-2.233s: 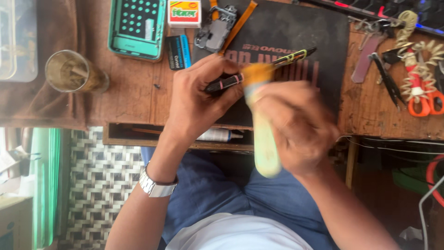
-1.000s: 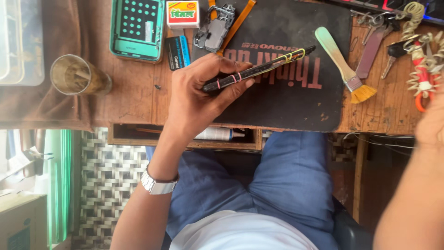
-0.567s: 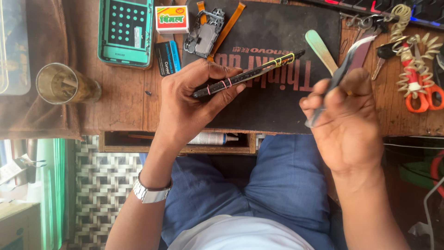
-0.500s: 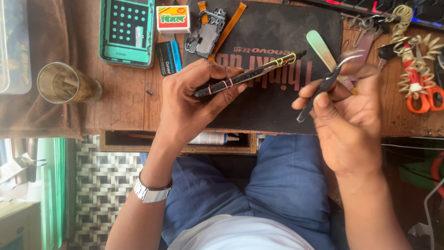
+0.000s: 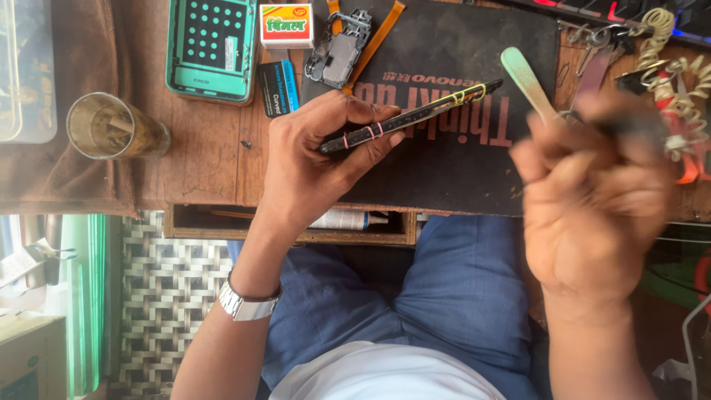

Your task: The person cleans a small blue component with a brush and tweezers, then brushes and scrapes the edges of a disassembled smartphone held with rubber bands. The person uses a brush and tweezers to clean and scrape the components.

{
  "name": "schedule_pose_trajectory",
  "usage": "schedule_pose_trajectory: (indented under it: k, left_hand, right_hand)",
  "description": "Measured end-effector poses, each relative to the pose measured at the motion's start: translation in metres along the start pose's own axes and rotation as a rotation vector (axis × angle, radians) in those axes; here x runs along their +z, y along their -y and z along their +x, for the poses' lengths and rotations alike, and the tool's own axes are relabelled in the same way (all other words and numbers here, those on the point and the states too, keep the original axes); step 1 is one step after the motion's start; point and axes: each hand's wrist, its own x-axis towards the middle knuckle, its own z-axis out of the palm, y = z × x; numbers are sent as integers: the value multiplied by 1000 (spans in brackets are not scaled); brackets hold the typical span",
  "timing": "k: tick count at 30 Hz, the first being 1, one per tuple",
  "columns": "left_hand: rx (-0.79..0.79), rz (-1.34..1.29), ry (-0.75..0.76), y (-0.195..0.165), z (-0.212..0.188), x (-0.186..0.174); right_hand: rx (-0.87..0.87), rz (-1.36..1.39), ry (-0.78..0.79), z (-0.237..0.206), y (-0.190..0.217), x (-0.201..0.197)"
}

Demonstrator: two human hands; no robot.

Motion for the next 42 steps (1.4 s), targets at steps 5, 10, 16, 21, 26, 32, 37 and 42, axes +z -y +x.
schedule_pose_trajectory:
  k: [5,10,16,21,26,32,37,42]
  left_hand:
    - [6,10,4,0,0,0]
    - [-9,13,6,1,0,0]
    - [-8,-16,5,0,0,-1]
    - [-57,-13,25,-2,1,-2]
    - [-25,-12,28,-2,2,-3]
    - [-24,17,36,-1,3,-2]
    - [-26,-8,53,0,2,-3]
    - [-24,-15,50,1,2,-3]
  right_hand:
    - [-76,133,44,6,-26,-5]
    - [-98,-136,85,29,-42,-9]
    - [-183,-423,320,57,-30,-10]
    - [-32,-268,317,59,-39,-13]
    - [42,-102,236,56,-42,-22]
    - [74,34,131,45,-50,-18]
    - [75,-20,81,39,-60,-14]
    - [105,23,69,40,-60,-16]
